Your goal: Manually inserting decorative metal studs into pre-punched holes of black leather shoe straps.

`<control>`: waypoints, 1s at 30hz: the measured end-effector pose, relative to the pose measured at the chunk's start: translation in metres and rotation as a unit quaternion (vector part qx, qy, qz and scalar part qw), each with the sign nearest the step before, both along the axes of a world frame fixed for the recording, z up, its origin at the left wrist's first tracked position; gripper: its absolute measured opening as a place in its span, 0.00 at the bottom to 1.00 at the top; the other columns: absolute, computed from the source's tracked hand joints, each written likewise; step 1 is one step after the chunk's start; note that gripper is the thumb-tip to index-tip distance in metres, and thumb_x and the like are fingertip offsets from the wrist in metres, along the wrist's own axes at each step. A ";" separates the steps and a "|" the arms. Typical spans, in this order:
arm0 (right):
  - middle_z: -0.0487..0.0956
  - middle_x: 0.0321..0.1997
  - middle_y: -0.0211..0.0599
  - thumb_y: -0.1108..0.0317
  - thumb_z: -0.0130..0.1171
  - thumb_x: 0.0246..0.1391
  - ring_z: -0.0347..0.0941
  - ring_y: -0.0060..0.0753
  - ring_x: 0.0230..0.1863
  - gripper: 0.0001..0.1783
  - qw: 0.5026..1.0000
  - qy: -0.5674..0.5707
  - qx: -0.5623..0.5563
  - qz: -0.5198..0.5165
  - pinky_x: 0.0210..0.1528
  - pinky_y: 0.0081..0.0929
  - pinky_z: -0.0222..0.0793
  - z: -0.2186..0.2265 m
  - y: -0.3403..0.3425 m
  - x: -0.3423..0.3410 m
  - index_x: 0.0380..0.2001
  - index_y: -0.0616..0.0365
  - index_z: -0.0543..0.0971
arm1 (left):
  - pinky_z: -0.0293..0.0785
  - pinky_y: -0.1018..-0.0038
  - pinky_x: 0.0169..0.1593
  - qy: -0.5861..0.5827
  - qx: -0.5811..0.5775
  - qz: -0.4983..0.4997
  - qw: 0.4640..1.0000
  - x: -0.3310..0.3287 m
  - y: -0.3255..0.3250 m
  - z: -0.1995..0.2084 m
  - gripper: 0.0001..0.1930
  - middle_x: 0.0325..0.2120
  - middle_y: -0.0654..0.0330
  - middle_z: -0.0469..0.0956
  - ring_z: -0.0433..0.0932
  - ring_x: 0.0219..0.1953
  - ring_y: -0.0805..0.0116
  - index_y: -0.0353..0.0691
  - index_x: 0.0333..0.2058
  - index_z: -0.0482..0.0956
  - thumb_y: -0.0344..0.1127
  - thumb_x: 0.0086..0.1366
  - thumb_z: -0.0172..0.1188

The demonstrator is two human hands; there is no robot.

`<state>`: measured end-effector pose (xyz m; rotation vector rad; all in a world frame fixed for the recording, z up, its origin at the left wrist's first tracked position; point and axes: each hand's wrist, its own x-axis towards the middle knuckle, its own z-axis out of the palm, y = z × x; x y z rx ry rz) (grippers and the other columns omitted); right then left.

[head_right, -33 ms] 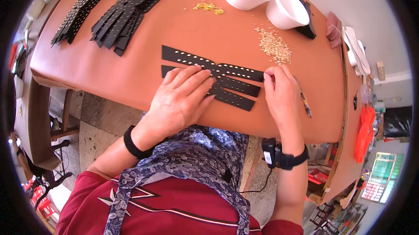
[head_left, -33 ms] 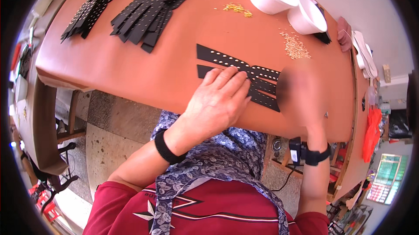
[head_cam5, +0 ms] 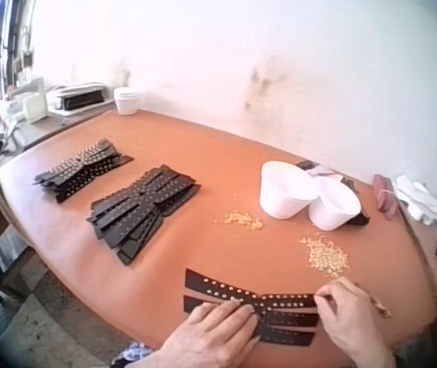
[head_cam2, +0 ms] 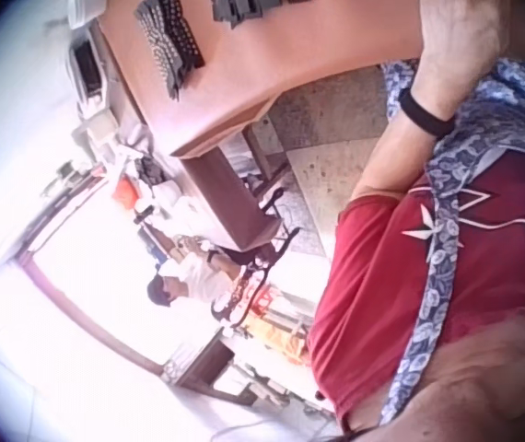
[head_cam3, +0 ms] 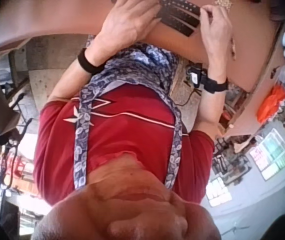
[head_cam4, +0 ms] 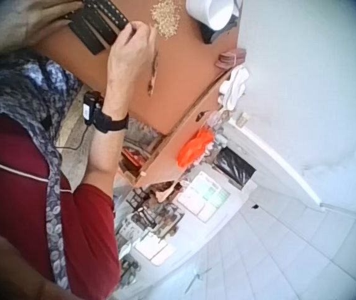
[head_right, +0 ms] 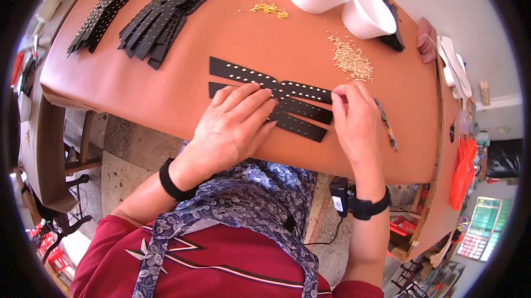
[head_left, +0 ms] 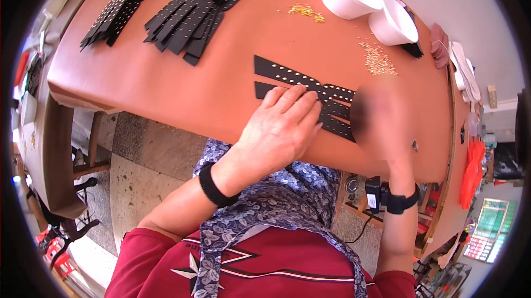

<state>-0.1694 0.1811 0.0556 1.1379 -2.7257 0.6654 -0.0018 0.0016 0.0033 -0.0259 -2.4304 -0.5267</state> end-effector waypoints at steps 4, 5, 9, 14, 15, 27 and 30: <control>0.79 0.35 0.42 0.77 0.62 0.57 0.79 0.45 0.35 0.03 0.985 -0.040 -0.103 0.134 0.38 0.35 0.74 -0.007 -0.044 0.034 0.34 0.63 0.78 | 0.70 0.60 0.59 0.013 0.008 0.011 1.000 0.000 0.000 -0.005 0.19 0.50 0.55 0.79 0.76 0.56 0.56 0.35 0.45 0.82 0.35 0.56 0.69; 0.79 0.35 0.41 0.77 0.63 0.56 0.79 0.46 0.35 0.04 0.984 -0.025 -0.100 0.142 0.38 0.36 0.74 -0.014 -0.049 0.036 0.34 0.62 0.78 | 0.70 0.60 0.59 0.013 0.009 0.012 1.000 0.000 0.001 -0.005 0.19 0.50 0.55 0.79 0.76 0.56 0.56 0.35 0.45 0.82 0.35 0.56 0.69; 0.78 0.35 0.40 0.78 0.64 0.54 0.78 0.47 0.37 0.06 0.983 0.029 -0.078 0.163 0.38 0.38 0.74 -0.022 -0.057 0.035 0.34 0.61 0.77 | 0.70 0.59 0.59 0.015 0.012 0.003 1.000 -0.001 0.002 -0.003 0.19 0.50 0.54 0.79 0.76 0.56 0.56 0.34 0.45 0.82 0.35 0.55 0.69; 0.78 0.35 0.39 0.78 0.64 0.53 0.77 0.45 0.37 0.06 0.980 0.045 -0.072 0.178 0.38 0.38 0.74 -0.024 -0.059 0.035 0.33 0.61 0.77 | 0.70 0.58 0.59 0.015 0.013 0.003 1.000 0.001 0.000 -0.005 0.19 0.50 0.53 0.78 0.76 0.55 0.55 0.33 0.45 0.81 0.35 0.55 0.69; 0.78 0.35 0.39 0.78 0.64 0.53 0.77 0.45 0.37 0.06 0.980 0.052 -0.073 0.179 0.38 0.37 0.74 -0.024 -0.060 0.035 0.33 0.61 0.77 | 0.70 0.58 0.59 0.016 0.014 0.001 1.000 0.001 0.000 -0.005 0.19 0.50 0.53 0.78 0.76 0.55 0.55 0.33 0.45 0.81 0.35 0.56 0.69; 0.78 0.37 0.39 0.79 0.64 0.54 0.79 0.44 0.37 0.06 0.975 0.083 -0.078 0.192 0.39 0.35 0.76 -0.026 -0.057 0.038 0.36 0.62 0.80 | 0.70 0.58 0.58 0.014 0.003 -0.001 1.000 0.000 -0.001 -0.007 0.17 0.50 0.52 0.78 0.76 0.55 0.54 0.33 0.44 0.81 0.34 0.57 0.68; 0.79 0.39 0.42 0.80 0.62 0.55 0.80 0.43 0.39 0.08 0.980 0.020 -0.094 0.175 0.40 0.34 0.77 -0.023 -0.053 0.040 0.39 0.64 0.81 | 0.70 0.58 0.58 0.022 0.010 -0.001 1.000 0.000 0.000 -0.007 0.17 0.50 0.52 0.78 0.76 0.55 0.54 0.33 0.44 0.81 0.34 0.57 0.68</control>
